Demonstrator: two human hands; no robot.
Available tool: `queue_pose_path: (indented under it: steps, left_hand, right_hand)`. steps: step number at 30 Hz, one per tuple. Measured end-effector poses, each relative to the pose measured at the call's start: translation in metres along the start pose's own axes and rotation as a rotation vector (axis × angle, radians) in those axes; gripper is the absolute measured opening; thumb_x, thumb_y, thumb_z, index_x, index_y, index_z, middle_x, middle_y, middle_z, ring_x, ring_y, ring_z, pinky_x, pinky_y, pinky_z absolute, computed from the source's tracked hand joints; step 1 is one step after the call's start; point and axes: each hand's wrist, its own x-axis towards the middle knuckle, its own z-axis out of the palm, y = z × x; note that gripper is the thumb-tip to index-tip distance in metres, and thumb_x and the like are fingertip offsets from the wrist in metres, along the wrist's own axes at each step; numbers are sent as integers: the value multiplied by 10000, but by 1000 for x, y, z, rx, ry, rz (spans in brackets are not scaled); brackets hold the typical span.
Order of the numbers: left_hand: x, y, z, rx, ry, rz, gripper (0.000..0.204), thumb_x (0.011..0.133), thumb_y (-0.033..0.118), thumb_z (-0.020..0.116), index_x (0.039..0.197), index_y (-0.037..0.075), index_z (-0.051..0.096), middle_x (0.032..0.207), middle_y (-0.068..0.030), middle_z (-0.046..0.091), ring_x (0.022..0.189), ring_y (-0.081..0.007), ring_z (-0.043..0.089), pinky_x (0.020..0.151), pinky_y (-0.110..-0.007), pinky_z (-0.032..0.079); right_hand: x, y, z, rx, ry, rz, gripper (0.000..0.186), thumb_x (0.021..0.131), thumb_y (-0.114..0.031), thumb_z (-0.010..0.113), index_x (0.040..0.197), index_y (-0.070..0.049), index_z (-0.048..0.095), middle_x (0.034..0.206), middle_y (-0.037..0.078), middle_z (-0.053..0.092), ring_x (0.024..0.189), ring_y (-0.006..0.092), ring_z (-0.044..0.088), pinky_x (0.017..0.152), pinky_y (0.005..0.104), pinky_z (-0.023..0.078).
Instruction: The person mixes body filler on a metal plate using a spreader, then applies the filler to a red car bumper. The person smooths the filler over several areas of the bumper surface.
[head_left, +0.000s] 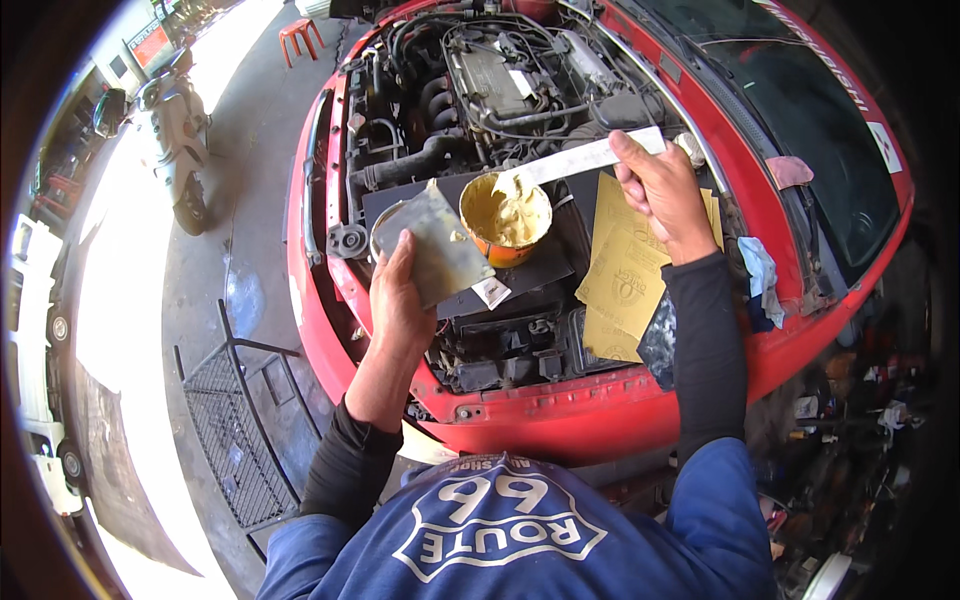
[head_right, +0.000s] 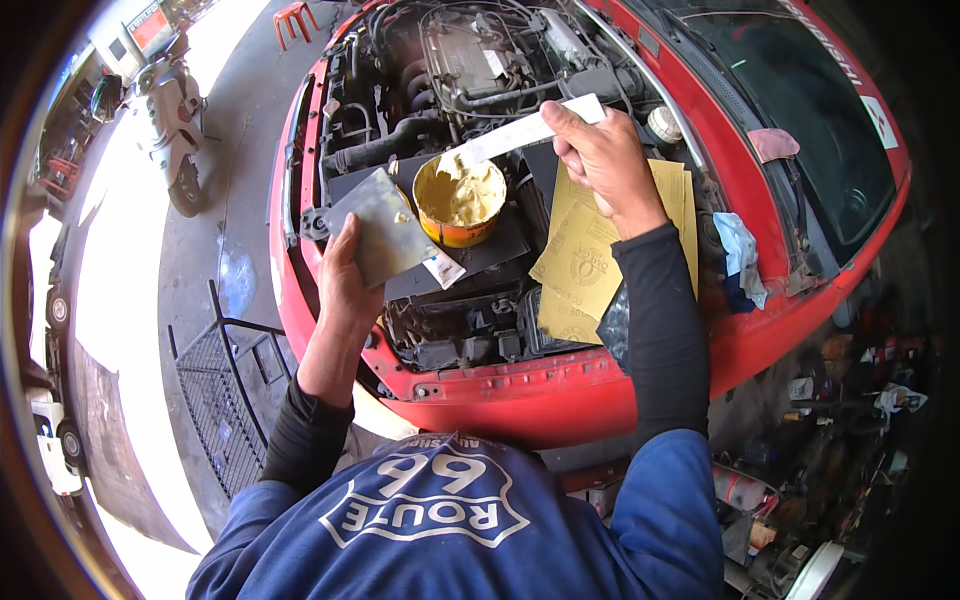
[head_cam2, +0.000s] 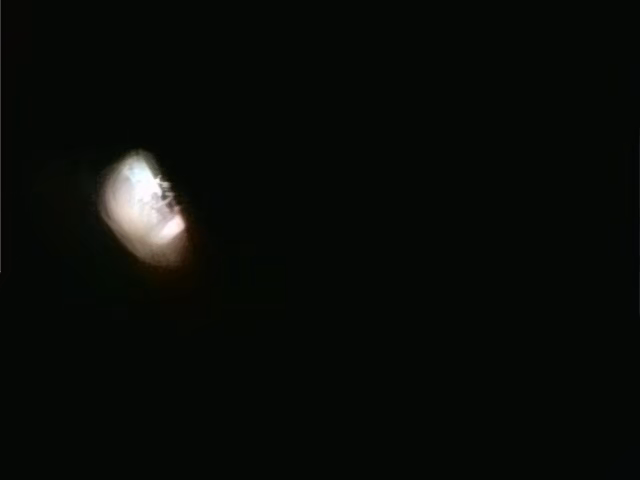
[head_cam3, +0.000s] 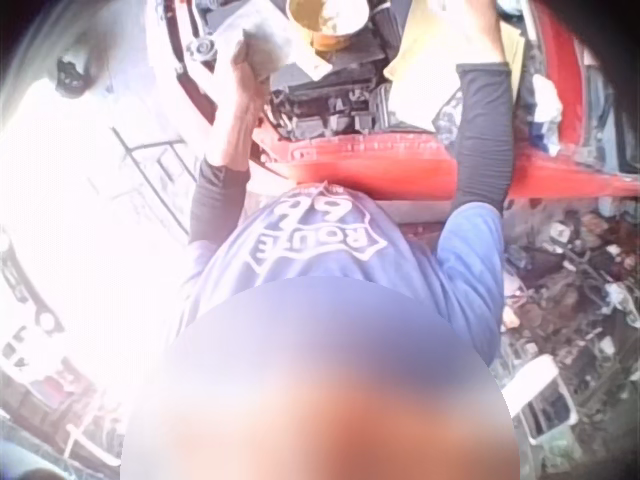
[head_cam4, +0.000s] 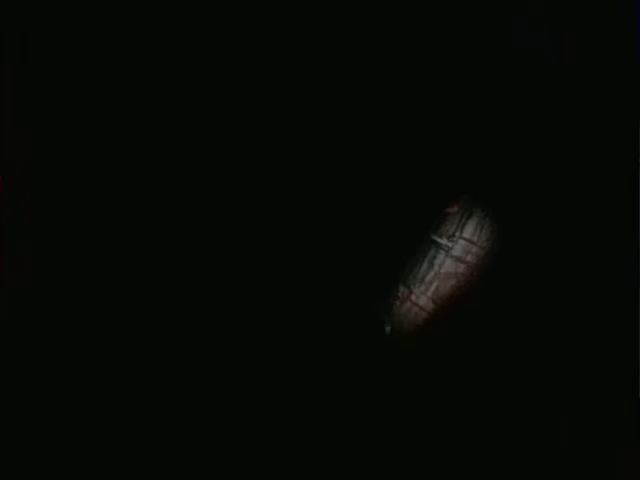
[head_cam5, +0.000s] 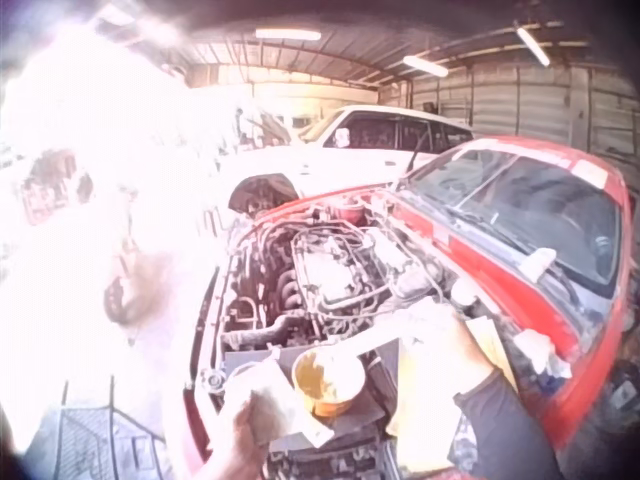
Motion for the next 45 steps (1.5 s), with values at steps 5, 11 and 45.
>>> queue_pose_path:
  steps: [5, 11, 45]
  left_hand:
    - [3, 2, 30, -8, 33, -95, 287, 983, 234, 570, 1208, 56, 562, 1120, -63, 645, 996, -200, 652, 897, -382, 540]
    - [-14, 8, 54, -220, -22, -137, 303, 974, 194, 556, 1228, 29, 537, 1159, -101, 642, 1054, -243, 649, 955, -406, 521]
    - [-61, 51, -101, -253, 226, 91, 347, 1005, 203, 490, 1261, -29, 523, 1200, -142, 650, 1065, -275, 659, 964, -431, 526]
  right_hand:
    - [-29, -17, -5, 39, -83, -72, 301, 908, -330, 708, 905, -35, 649, 661, -27, 557, 493, 13, 451, 399, 158, 304]
    - [-54, 1, 11, -302, -201, -570, 294, 870, -205, 731, 1103, -26, 712, 814, 6, 630, 665, 85, 560, 573, 196, 450]
    - [-22, 60, 29, -1165, 371, -157, 335, 899, -183, 678, 1174, -26, 569, 794, 97, 617, 634, 235, 619, 557, 355, 491]
